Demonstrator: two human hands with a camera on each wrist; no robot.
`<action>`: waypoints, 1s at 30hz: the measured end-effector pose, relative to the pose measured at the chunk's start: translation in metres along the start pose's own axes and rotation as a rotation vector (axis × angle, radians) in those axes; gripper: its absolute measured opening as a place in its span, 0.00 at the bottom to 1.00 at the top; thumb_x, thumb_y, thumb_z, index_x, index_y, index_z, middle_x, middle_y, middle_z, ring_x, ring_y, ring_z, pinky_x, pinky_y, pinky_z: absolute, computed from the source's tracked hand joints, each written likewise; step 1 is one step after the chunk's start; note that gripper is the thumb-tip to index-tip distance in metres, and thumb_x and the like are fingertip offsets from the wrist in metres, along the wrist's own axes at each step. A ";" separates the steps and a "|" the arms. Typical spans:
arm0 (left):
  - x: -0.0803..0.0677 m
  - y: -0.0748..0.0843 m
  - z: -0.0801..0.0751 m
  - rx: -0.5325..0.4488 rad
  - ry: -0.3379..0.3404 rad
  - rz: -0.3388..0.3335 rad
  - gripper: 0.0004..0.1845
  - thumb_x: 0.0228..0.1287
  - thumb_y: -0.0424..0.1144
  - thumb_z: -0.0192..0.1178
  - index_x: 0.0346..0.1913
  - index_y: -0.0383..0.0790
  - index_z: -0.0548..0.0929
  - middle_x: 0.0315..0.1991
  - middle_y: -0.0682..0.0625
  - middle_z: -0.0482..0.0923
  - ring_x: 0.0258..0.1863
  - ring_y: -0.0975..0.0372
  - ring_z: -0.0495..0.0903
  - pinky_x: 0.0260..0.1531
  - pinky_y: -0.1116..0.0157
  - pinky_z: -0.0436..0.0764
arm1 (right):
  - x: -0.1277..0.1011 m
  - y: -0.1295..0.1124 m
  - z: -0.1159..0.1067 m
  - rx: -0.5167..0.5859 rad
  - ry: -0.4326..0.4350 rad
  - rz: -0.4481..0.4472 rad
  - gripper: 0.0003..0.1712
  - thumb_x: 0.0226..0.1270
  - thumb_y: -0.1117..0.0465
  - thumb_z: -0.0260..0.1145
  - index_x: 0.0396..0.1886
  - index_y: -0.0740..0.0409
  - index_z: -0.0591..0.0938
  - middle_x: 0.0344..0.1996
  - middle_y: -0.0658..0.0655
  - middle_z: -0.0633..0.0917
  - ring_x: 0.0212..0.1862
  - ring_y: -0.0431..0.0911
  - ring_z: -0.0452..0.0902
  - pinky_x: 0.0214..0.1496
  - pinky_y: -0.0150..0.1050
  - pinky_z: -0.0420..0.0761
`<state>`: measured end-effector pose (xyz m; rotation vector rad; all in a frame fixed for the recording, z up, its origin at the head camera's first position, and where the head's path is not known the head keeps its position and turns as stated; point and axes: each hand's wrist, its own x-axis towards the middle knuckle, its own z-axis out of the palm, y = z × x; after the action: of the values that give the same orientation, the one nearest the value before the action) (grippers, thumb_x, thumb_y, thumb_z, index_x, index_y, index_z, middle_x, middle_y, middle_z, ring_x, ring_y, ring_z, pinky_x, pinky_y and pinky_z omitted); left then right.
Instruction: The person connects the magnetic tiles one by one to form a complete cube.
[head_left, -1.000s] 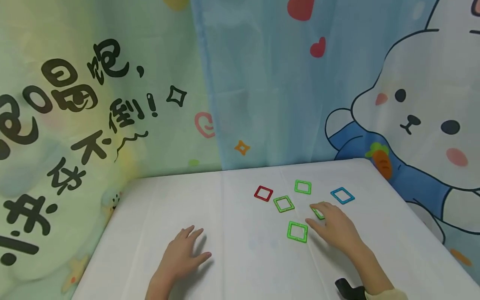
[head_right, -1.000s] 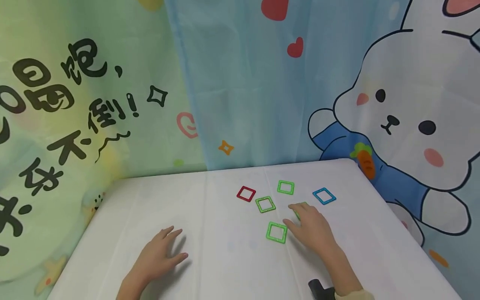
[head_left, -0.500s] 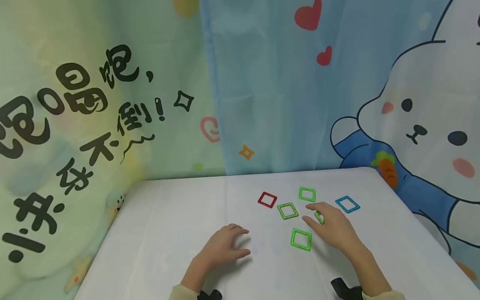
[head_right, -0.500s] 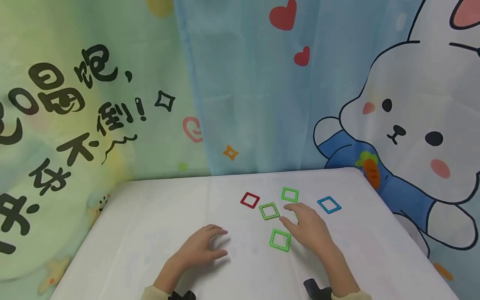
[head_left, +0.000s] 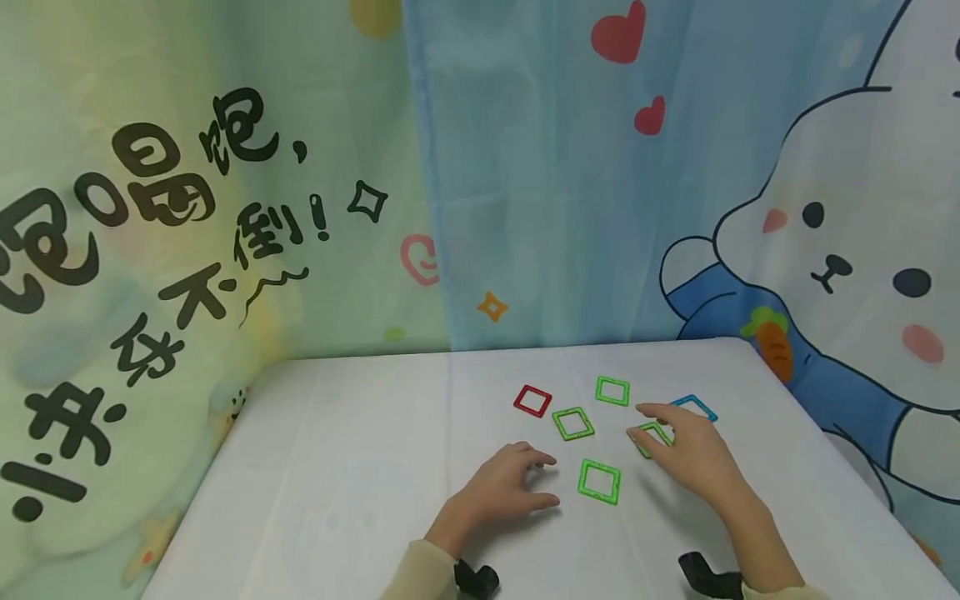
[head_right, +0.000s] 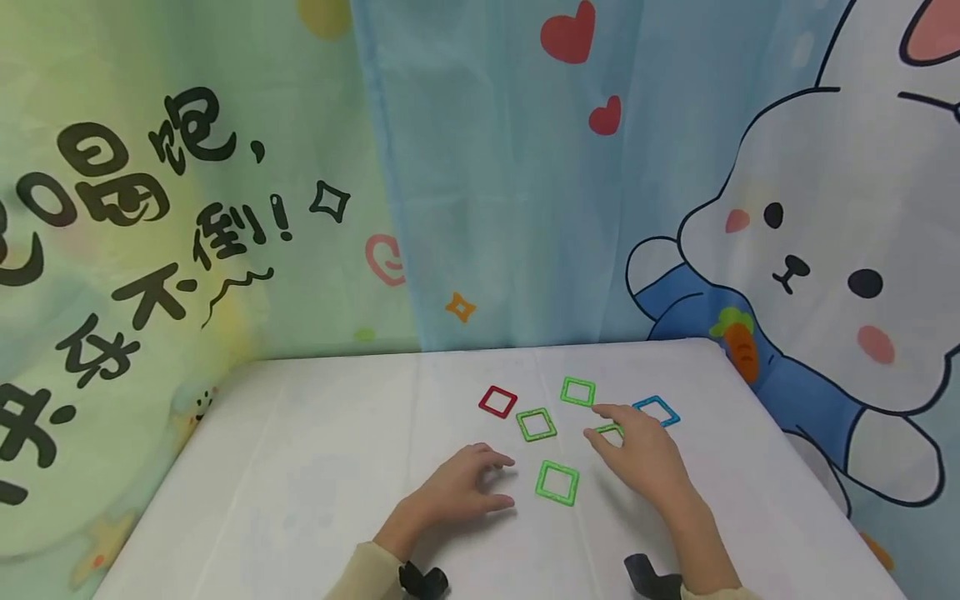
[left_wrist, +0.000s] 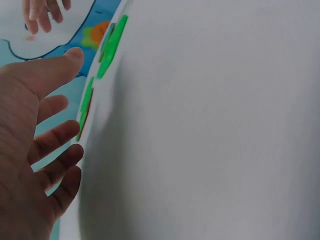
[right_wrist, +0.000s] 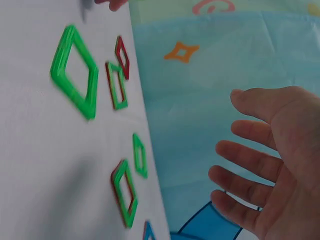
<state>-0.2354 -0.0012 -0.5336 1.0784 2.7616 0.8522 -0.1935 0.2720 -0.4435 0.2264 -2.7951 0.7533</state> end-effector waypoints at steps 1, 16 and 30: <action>0.004 0.000 0.001 0.006 0.007 -0.001 0.26 0.56 0.56 0.69 0.56 0.52 0.81 0.46 0.62 0.76 0.48 0.70 0.73 0.49 0.71 0.71 | 0.004 0.002 -0.001 0.001 0.005 -0.006 0.24 0.64 0.57 0.68 0.56 0.66 0.79 0.51 0.68 0.81 0.50 0.63 0.77 0.47 0.59 0.75; 0.033 0.012 0.010 0.084 -0.049 0.033 0.27 0.55 0.60 0.68 0.57 0.55 0.82 0.47 0.65 0.76 0.47 0.72 0.71 0.47 0.74 0.69 | 0.014 0.028 0.010 0.002 -0.103 0.094 0.23 0.66 0.54 0.67 0.52 0.67 0.80 0.44 0.67 0.84 0.45 0.64 0.78 0.42 0.57 0.77; 0.049 0.020 0.018 0.203 -0.100 -0.013 0.32 0.50 0.63 0.70 0.60 0.62 0.79 0.41 0.62 0.72 0.37 0.70 0.67 0.35 0.73 0.67 | 0.009 0.035 0.005 0.064 -0.126 0.106 0.21 0.67 0.55 0.66 0.52 0.67 0.81 0.42 0.64 0.85 0.42 0.59 0.81 0.41 0.53 0.79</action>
<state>-0.2557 0.0504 -0.5315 1.0976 2.8135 0.5095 -0.2101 0.2991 -0.4620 0.1427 -2.9243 0.8827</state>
